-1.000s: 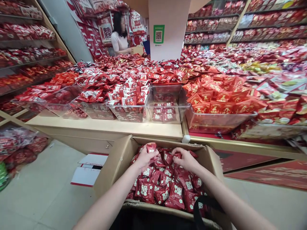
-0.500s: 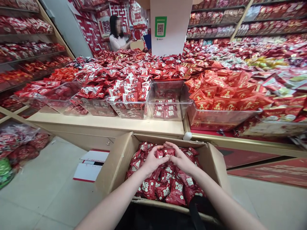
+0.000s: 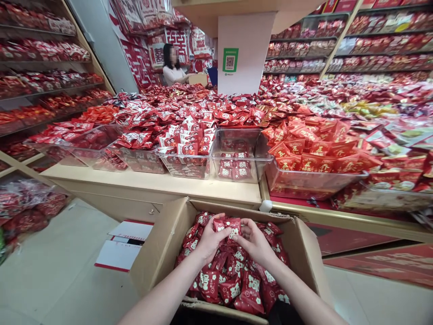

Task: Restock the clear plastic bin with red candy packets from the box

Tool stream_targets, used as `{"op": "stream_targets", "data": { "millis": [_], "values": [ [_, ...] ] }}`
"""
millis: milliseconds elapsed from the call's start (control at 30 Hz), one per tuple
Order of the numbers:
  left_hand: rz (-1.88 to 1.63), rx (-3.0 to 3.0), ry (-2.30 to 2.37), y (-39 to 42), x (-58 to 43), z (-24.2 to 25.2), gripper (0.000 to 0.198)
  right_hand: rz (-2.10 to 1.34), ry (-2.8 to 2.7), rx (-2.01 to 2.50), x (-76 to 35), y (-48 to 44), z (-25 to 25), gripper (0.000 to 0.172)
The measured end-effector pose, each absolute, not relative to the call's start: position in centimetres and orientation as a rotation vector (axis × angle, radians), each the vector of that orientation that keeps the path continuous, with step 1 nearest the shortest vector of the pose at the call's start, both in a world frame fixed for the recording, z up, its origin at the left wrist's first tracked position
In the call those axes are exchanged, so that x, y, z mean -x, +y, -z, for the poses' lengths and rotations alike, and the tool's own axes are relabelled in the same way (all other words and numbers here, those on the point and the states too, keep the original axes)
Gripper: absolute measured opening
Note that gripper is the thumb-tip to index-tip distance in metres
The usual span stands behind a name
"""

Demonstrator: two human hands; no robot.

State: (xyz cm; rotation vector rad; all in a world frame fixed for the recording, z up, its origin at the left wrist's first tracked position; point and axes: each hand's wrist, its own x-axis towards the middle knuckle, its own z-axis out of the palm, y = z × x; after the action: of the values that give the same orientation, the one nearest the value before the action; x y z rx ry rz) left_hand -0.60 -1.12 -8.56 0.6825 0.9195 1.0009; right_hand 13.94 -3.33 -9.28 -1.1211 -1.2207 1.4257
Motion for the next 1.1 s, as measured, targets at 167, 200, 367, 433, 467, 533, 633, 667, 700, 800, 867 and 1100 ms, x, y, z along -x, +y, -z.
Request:
{"op": "stream_targets", "data": {
  "millis": [167, 200, 367, 433, 467, 533, 633, 667, 700, 800, 867, 1100],
  "values": [
    [-1.056, -0.622, 0.92, -0.9, 0.8, 8.6, 0.055, -1.386, -1.287, 1.139, -14.3, -3.1, 9.3, 0.025],
    [-1.062, -0.584, 0.91, -0.7, 0.9, 8.6, 0.048, -1.377, -1.29, 1.143, -14.5, -3.0, 9.4, 0.024],
    [-1.003, -0.479, 0.857, 0.1, 1.5, 8.6, 0.021, -1.414, -1.095, 1.186, -15.0, -2.8, 9.6, 0.029],
    [-1.004, -0.484, 0.856, 0.1, 1.6, 8.6, 0.02, -1.441, -1.003, 1.222, -15.1, -2.8, 9.5, 0.032],
    [-1.001, -0.491, 0.85, 0.1, 1.6, 8.6, 0.022, -1.441, -0.977, 1.225, -15.1, -2.8, 9.5, 0.032],
    [-0.994, -0.514, 0.836, -0.1, 1.4, 8.6, 0.027, -1.431, -0.95, 1.196, -15.2, -2.8, 9.3, 0.032],
    [-0.986, -0.546, 0.821, -0.4, 1.0, 8.5, 0.031, -1.455, -0.889, 1.164, -15.3, -2.8, 9.3, 0.031],
    [-0.982, -0.555, 0.819, -0.5, 1.0, 8.4, 0.031, -1.463, -0.864, 1.167, -15.3, -2.7, 9.3, 0.032],
    [-0.976, -0.562, 0.818, -0.5, 0.9, 8.4, 0.03, -1.462, -0.845, 1.172, -15.3, -2.7, 9.4, 0.032],
    [-0.971, -0.586, 0.839, -0.6, 0.8, 8.4, 0.025, -1.392, -0.877, 1.186, -15.3, -2.7, 9.6, 0.031],
    [-0.978, -0.612, 0.868, -0.6, 0.8, 8.5, 0.023, -1.35, -0.989, 1.189, -15.3, -2.8, 9.6, 0.03],
    [-0.956, -0.719, 0.972, -0.6, 0.5, 8.6, 0.027, -1.281, -1.303, 1.219, -14.4, -3.1, 9.6, 0.036]
  ]
}}
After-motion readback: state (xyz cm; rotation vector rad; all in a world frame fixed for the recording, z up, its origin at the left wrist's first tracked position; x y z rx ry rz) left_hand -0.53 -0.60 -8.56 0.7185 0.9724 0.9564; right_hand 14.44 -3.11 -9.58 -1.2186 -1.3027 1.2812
